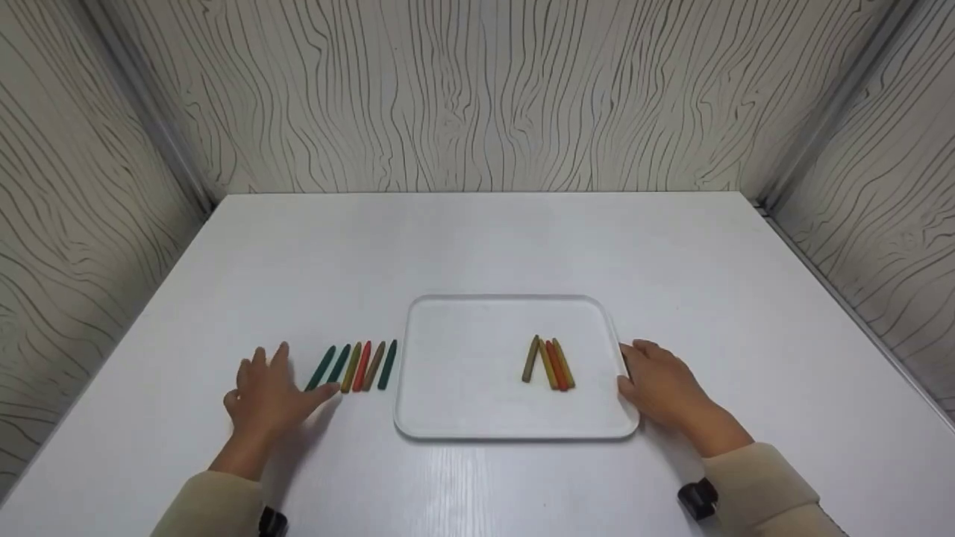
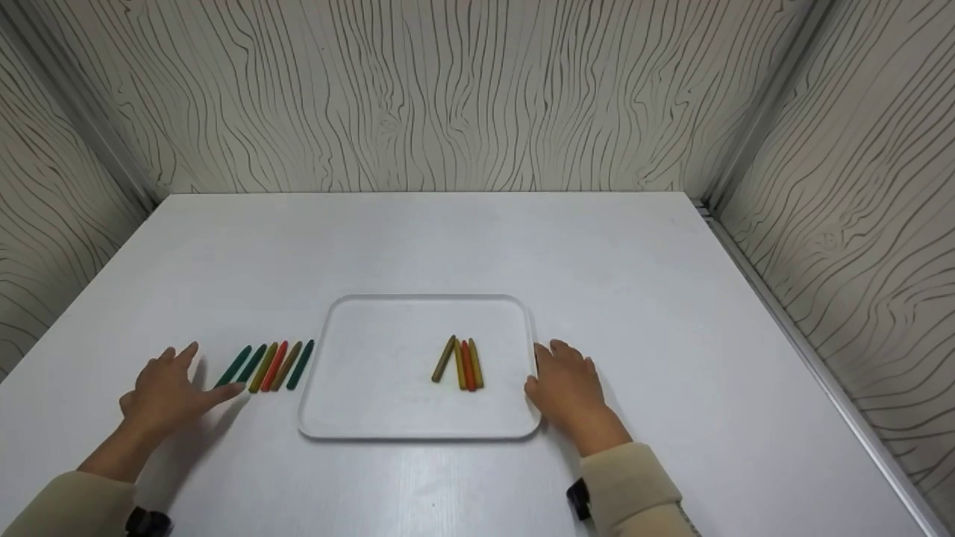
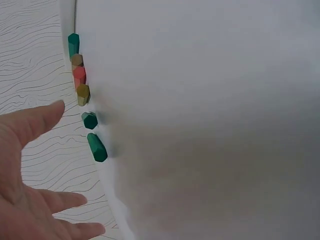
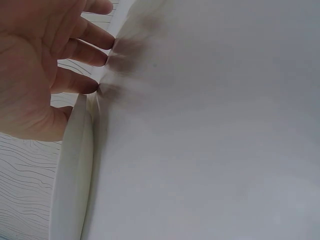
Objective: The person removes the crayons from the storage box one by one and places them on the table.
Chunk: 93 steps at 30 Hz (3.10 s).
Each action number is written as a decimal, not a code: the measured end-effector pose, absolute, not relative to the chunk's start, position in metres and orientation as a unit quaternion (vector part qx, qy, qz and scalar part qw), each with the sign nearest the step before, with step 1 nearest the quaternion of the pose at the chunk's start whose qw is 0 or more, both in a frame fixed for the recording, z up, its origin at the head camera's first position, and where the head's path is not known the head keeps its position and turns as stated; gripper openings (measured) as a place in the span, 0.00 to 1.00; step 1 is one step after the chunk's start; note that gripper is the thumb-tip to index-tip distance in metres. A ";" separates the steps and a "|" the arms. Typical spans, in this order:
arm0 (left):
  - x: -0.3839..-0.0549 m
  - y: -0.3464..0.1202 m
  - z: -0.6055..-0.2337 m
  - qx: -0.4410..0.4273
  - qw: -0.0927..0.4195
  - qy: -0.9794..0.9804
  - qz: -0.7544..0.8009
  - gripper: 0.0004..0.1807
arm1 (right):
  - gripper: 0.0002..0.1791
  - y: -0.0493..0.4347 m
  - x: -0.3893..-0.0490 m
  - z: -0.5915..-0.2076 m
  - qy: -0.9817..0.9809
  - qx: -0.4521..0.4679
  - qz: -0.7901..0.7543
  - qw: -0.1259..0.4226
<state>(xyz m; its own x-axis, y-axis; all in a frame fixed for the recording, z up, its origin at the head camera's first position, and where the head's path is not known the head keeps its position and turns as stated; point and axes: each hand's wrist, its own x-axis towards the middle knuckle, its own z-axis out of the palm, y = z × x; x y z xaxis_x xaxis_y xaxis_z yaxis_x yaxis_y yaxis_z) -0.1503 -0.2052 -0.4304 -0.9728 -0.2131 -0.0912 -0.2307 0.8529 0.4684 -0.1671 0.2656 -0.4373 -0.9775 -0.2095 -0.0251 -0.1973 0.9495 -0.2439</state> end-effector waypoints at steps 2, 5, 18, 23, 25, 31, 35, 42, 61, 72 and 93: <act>-0.151 -0.204 -0.429 -0.114 0.029 0.961 0.250 0.56 | 0.29 0.266 -0.167 -0.437 0.987 -0.102 -0.124 0.027; -0.153 -0.201 -0.426 -0.108 0.033 0.960 0.255 0.58 | 0.29 0.266 -0.167 -0.436 0.986 -0.097 -0.132 0.032; -0.165 -0.171 -0.408 -0.092 0.005 0.961 0.259 0.55 | 0.29 0.266 -0.168 -0.438 0.986 -0.091 -0.136 0.034; -0.173 -0.156 -0.403 -0.084 -0.003 0.963 0.256 0.53 | 0.29 0.265 -0.168 -0.437 0.986 -0.090 -0.138 0.031; -0.175 -0.149 -0.401 -0.081 -0.008 0.963 0.258 0.53 | 0.29 0.265 -0.169 -0.437 0.986 -0.089 -0.138 0.032; -0.180 -0.125 -0.399 -0.059 -0.028 0.964 0.259 0.54 | 0.29 0.266 -0.168 -0.438 0.986 -0.091 -0.140 0.030; -0.184 -0.108 -0.399 -0.046 -0.041 0.965 0.254 0.54 | 0.29 0.267 -0.168 -0.438 0.985 -0.092 -0.145 0.034; -0.189 -0.079 -0.403 -0.031 -0.047 0.967 0.248 0.53 | 0.29 0.267 -0.168 -0.439 0.985 -0.092 -0.143 0.037; -0.191 -0.014 -0.412 0.020 -0.028 0.971 0.236 0.52 | 0.29 0.266 -0.168 -0.437 0.985 -0.087 -0.142 0.036; -0.188 0.005 -0.421 0.053 -0.019 0.974 0.220 0.49 | 0.29 0.267 -0.167 -0.439 0.986 -0.088 -0.140 0.036; -0.187 0.032 -0.430 0.082 0.016 0.976 0.202 0.41 | 0.30 0.265 -0.167 -0.437 0.986 -0.084 -0.141 0.040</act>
<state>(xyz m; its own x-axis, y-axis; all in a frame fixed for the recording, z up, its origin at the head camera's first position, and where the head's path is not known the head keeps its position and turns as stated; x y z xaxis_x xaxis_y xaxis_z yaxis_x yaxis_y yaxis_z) -0.1871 0.0318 -0.4297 -0.9860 0.1665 0.0014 0.1534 0.9050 0.3969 -0.1666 0.2654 -0.4367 -0.9826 -0.1773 -0.0552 -0.1547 0.9460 -0.2848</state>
